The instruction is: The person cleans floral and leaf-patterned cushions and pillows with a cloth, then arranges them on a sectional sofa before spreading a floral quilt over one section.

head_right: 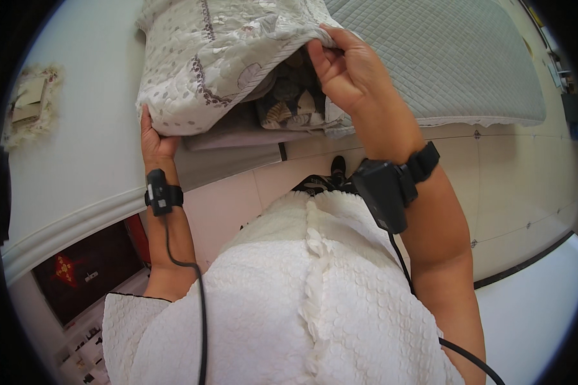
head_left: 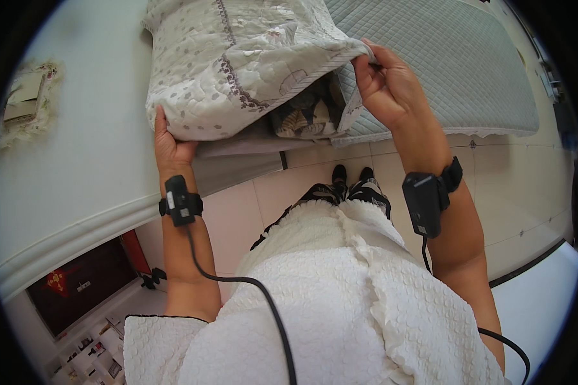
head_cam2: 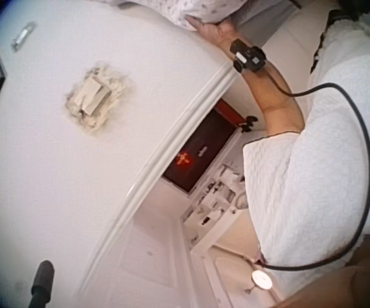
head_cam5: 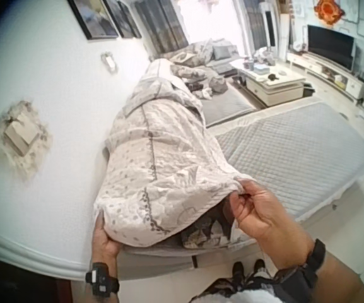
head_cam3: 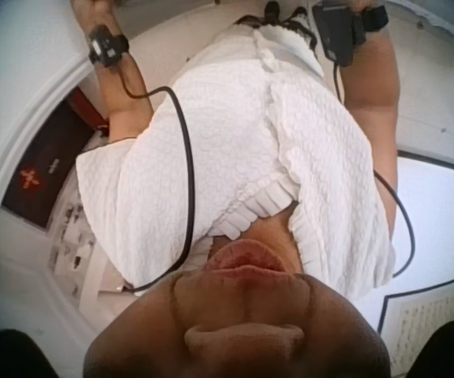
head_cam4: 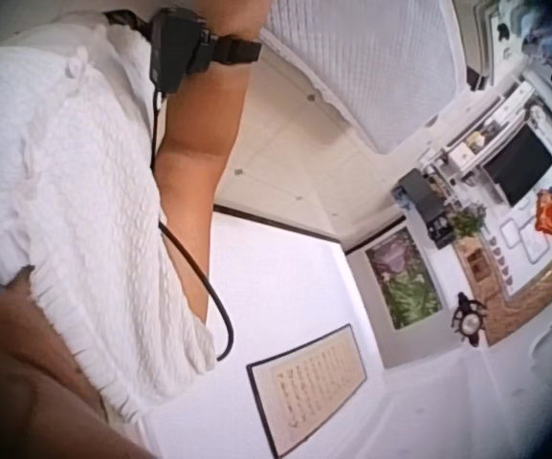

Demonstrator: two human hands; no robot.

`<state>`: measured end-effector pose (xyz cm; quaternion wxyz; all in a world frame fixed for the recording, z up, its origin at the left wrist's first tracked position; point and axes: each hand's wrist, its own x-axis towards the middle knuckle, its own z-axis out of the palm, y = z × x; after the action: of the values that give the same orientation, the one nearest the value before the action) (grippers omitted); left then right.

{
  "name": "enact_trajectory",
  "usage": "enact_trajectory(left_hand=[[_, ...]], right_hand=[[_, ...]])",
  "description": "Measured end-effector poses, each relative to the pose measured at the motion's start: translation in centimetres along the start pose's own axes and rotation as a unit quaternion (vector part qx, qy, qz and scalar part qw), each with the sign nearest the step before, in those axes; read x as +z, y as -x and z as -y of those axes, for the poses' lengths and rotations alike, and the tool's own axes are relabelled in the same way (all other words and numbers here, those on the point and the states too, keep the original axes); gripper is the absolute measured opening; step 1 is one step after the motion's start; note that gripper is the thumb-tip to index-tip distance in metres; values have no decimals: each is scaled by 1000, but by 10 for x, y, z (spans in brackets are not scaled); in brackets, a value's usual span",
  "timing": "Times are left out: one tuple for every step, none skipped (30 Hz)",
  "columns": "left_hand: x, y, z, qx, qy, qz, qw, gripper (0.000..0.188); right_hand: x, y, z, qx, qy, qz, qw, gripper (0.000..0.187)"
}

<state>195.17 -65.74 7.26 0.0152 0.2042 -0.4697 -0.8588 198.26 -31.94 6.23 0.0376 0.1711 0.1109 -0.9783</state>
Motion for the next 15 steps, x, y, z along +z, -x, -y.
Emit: enact_trajectory(left_hand=[[-9,-2,-1,-9,32,0,999,51],[-19,-3,-3,-9,34,-5,999,51],[-29,-4,-6,36,10,-18,999,49],[-34,-5,-5,78,-14,-29,996,46],[-28,3,-3,77,-12,-32,996,46],[-24,13,-1,153,-82,-50,983,45],[-18,22,-2,229,-151,-66,959,43],[-21,23,-3,229,-151,-70,959,43],[-26,23,-4,247,-201,-85,944,43],[-31,23,-5,263,-252,-99,926,44],[-36,22,-3,263,-252,-101,926,44],[-41,18,-2,268,-280,-127,913,42],[-44,12,2,272,-306,-149,900,41],[-50,9,4,272,-307,-150,900,41],[-56,5,6,255,-327,-155,897,39]], right_hand=[[1,5,0,4,2,-2,1000,12],[4,12,0,-1,40,-20,999,12],[5,20,-1,-6,77,-38,996,13],[3,27,-1,-4,80,-40,996,13],[-1,34,-2,-1,132,-59,989,13],[-5,40,-3,3,184,-77,980,14],[-10,46,-7,2,230,-93,969,20],[-22,48,-14,6,232,-93,968,20],[-38,48,-23,22,312,-127,941,24],[-55,50,-33,37,388,-161,907,28],[-76,50,-43,111,382,-162,903,32],[-95,51,-51,184,374,-163,894,36],[-111,54,-56,181,374,-165,894,36],[-123,59,-61,235,373,-210,873,36],[-134,62,-62,287,369,-255,846,37]])
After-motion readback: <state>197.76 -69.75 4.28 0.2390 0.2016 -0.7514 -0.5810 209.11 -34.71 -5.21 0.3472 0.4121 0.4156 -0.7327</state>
